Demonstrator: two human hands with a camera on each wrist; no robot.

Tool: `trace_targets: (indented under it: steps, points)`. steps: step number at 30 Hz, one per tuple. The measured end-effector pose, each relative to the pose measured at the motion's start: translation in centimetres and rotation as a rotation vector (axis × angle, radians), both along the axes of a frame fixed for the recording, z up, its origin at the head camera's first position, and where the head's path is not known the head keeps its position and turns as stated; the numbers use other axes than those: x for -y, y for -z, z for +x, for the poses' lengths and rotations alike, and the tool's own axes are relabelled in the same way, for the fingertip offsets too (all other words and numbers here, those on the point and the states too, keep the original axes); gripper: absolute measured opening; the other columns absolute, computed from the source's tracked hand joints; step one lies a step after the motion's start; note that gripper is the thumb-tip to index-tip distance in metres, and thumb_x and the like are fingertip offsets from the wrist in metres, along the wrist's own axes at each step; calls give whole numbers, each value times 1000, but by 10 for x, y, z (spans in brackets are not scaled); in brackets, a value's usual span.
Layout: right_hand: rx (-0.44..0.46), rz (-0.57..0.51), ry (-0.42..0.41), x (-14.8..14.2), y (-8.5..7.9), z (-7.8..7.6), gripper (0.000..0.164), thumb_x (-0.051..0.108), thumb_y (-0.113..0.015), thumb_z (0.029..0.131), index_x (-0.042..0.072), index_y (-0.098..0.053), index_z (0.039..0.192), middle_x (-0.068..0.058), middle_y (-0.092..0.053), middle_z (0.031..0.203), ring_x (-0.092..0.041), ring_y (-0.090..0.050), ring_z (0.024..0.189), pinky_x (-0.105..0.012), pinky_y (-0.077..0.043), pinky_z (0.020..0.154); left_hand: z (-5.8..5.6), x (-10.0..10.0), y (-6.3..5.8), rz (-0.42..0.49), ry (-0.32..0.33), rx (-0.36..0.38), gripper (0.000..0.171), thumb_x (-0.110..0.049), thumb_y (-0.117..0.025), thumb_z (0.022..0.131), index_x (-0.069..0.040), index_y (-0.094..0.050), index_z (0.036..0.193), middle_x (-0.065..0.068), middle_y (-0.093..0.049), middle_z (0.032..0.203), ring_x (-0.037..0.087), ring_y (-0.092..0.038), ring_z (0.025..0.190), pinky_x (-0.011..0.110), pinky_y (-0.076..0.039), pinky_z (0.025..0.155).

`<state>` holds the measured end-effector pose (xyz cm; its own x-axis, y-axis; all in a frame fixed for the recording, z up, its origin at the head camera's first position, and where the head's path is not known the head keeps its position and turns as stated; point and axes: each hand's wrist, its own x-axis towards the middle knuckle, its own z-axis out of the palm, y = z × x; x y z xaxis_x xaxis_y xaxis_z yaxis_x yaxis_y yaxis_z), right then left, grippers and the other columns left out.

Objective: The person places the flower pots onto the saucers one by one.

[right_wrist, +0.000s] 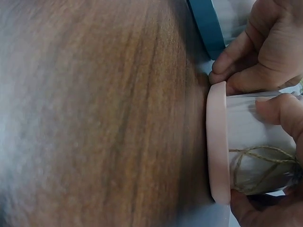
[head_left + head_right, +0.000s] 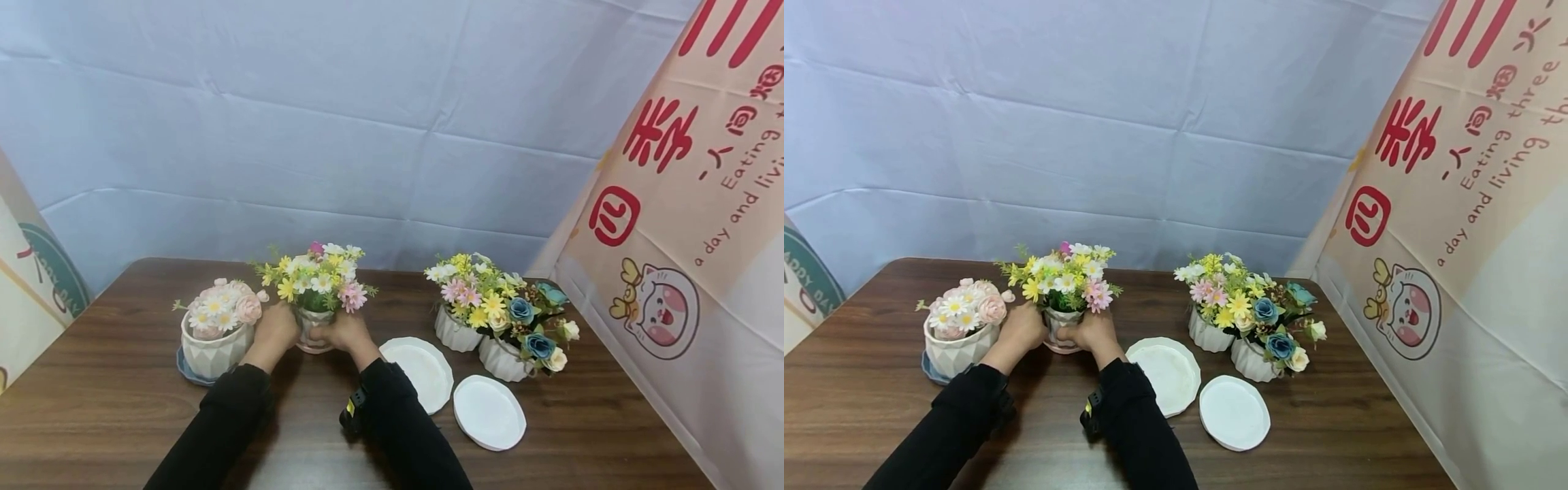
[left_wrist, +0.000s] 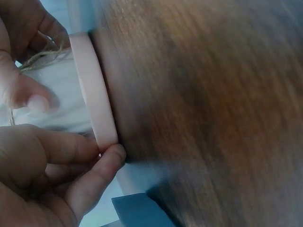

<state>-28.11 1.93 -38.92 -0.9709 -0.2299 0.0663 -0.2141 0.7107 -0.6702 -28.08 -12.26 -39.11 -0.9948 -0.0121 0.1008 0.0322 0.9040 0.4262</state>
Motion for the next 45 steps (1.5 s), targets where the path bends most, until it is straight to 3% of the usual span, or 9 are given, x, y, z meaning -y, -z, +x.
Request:
trace_targets:
  steps: [6,13,20,26,33,39,45]
  points:
    - [-17,-11,16,-1,0,-2,65,24,-79,70,-6,-53,121,-18,-59,113,-31,-54,106,-32,-44,90,-3,-2,0,19,-14,-6,15,1,-51,79,8,-64,81,26,-61,92,41,-60,83,46,-51,67]
    - [-76,-1,19,-1,0,-5,66,24,-79,69,-8,-51,121,-20,-59,113,-32,-53,108,-32,-43,91,-7,-3,1,20,-2,-48,8,5,-54,73,8,-61,72,25,-62,84,39,-61,74,45,-51,63]
    - [-87,14,38,0,1,-7,67,27,-79,69,-8,-52,119,-21,-60,112,-33,-54,108,-32,-44,91,-9,-4,2,48,-1,-67,10,4,-53,75,8,-62,72,26,-63,84,41,-61,76,47,-51,64]
    - [-50,10,59,0,0,-9,72,28,-79,70,-9,-48,123,-22,-57,114,-32,-52,109,-32,-43,92,-12,-4,0,161,-55,25,6,4,-57,72,3,-60,66,17,-61,72,29,-56,60,37,-49,51]
    - [-10,-2,67,1,0,-11,74,28,-80,71,-6,-47,127,-20,-57,117,-31,-52,110,-32,-43,92,-13,-1,-3,241,-107,114,5,3,-64,66,2,-59,66,12,-56,63,25,-53,50,31,-46,44]
    - [-41,22,35,8,2,-11,71,29,-79,72,-5,-49,126,-18,-58,117,-29,-52,111,-30,-42,92,-9,4,-1,309,-84,89,6,9,-55,67,6,-57,71,13,-54,60,24,-50,47,31,-43,41]
    - [-56,18,24,11,5,-15,75,30,-78,73,-5,-46,130,-18,-55,122,-29,-50,114,-30,-41,94,-10,5,3,271,-63,23,5,7,-53,71,5,-58,72,16,-56,70,27,-52,55,35,-44,45]
